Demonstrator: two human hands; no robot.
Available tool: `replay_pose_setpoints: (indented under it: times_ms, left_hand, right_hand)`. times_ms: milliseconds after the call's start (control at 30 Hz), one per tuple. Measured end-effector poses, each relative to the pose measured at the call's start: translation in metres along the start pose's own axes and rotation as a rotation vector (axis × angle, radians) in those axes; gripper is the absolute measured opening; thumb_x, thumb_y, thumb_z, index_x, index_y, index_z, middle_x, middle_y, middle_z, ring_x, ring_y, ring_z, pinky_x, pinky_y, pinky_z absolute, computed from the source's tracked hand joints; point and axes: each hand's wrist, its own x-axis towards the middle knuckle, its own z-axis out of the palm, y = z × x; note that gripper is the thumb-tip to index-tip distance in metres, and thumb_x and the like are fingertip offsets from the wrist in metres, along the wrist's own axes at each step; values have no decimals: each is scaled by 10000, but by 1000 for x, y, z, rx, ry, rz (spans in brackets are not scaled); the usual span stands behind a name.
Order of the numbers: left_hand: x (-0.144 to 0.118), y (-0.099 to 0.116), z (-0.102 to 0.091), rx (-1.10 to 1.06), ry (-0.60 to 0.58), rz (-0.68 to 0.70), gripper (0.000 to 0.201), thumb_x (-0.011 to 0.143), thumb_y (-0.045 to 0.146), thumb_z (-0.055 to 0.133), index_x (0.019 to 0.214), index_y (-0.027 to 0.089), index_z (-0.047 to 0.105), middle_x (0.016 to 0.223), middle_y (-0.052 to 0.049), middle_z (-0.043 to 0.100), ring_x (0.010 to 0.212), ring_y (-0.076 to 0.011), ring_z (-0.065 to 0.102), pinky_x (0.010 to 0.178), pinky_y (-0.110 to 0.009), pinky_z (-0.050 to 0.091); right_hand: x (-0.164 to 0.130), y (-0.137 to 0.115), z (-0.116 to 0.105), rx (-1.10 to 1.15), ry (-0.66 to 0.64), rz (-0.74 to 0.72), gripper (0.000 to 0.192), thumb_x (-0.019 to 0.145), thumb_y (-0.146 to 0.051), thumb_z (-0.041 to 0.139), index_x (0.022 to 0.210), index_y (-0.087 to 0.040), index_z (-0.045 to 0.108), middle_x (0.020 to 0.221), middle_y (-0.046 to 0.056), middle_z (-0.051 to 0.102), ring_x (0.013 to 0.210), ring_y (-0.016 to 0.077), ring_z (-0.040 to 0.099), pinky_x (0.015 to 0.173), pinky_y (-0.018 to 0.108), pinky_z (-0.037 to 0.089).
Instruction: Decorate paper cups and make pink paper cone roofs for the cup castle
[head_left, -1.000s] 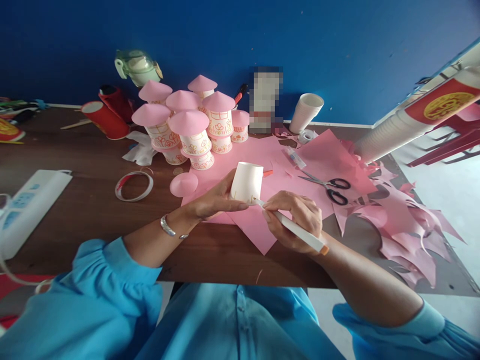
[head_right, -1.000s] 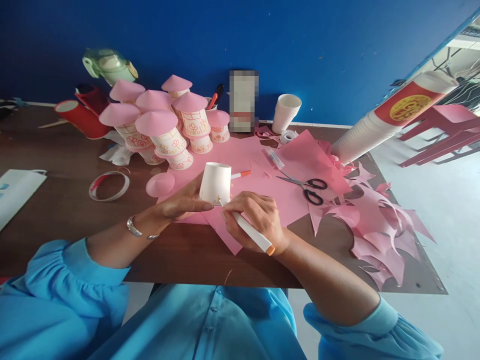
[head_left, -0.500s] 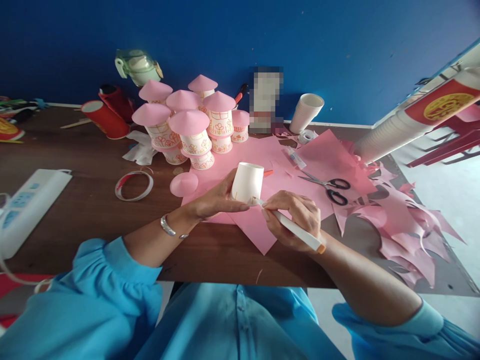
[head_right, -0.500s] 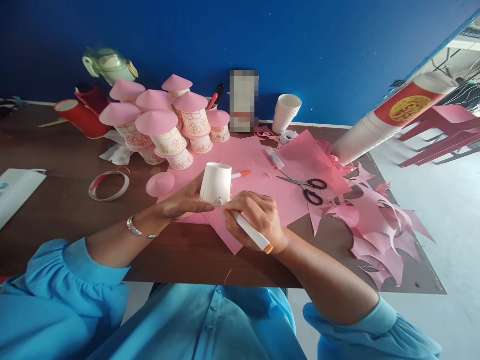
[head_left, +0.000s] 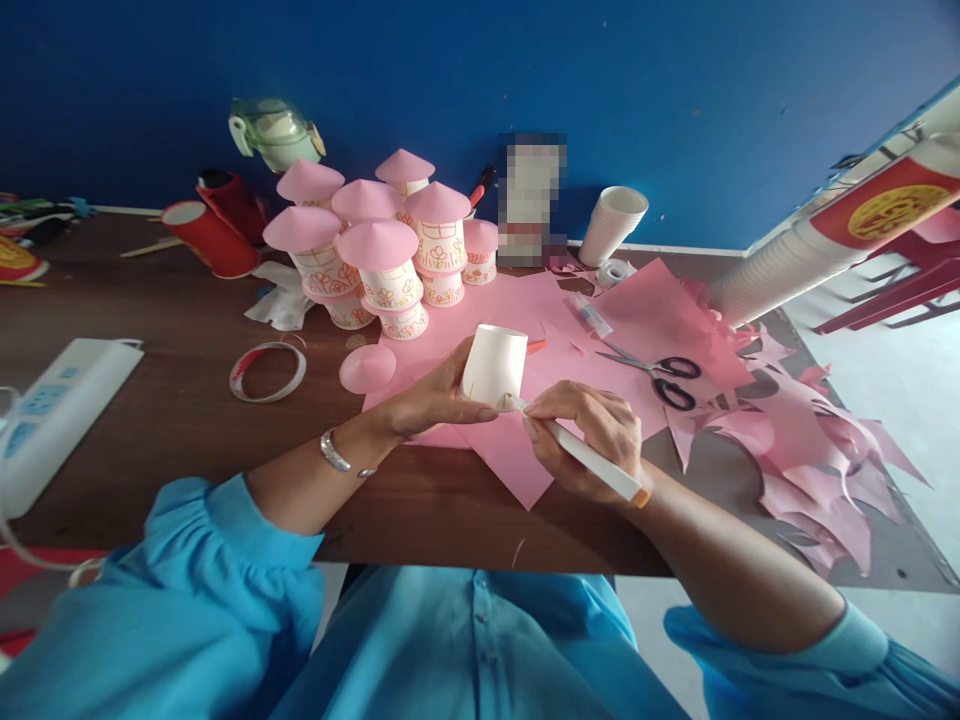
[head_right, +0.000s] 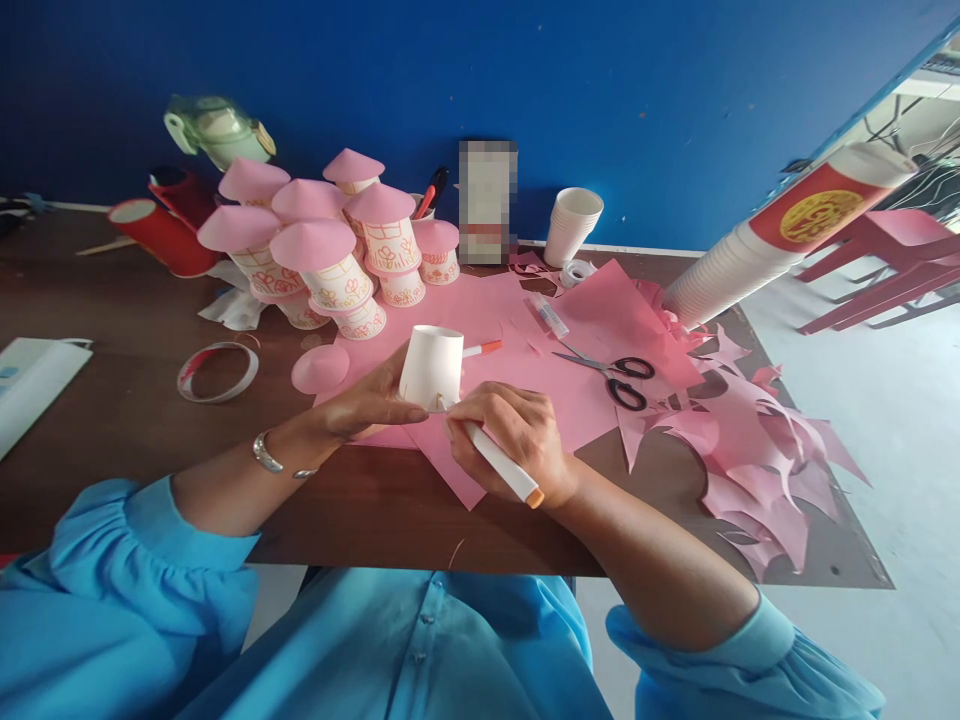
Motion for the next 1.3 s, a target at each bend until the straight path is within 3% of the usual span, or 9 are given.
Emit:
replay_pose_setpoints:
  times_ms: [267,500,733,1033,1300]
  left_hand:
    - [0,-1,-1,15,3,-14,704,805,427,876,1446,307,611,1132,-71,641,996,-240,565,831,-358,484]
    - [0,-2,-1,-14,-3,-15,747,815,391,876,1495,316,576,1204,-88,677,1087,-273,594,877,-381,503]
    - [1,2,3,-70,-1,-29,774,826,363,864,1525,320,535,1509,-127,609,1297,-360,593,967,-451,526]
    - [1,0,0,-38,-3,-19,759,828,377,868,1517,315,555,1478,-121,638,1208,-318,630,911,-411,522]
    - [1,-1,2,-66,25,0,784,820,367,870,1524,295,532,1494,-136,646,1469,-393,488,1095,-505,472]
  right_hand:
    - [-2,1,0,5,-13,-2,185,916,-63,654,987,-225,598,738,-13,708,612,142,701,565,252,569]
    - [-1,1,1,-7,1,-5,196,917,-63,648,998,-233,596,742,-15,706,615,141,702,565,252,573]
    - [-1,2,1,-24,37,-2,186,936,-93,641,1056,-228,595,802,6,736,648,139,714,587,250,597]
    - [0,3,2,-10,51,-25,170,928,-97,666,1023,-223,604,768,8,725,647,151,731,582,256,613]
    - [0,3,1,-24,44,-17,182,925,-97,666,1033,-231,606,773,2,730,653,152,734,593,256,614]
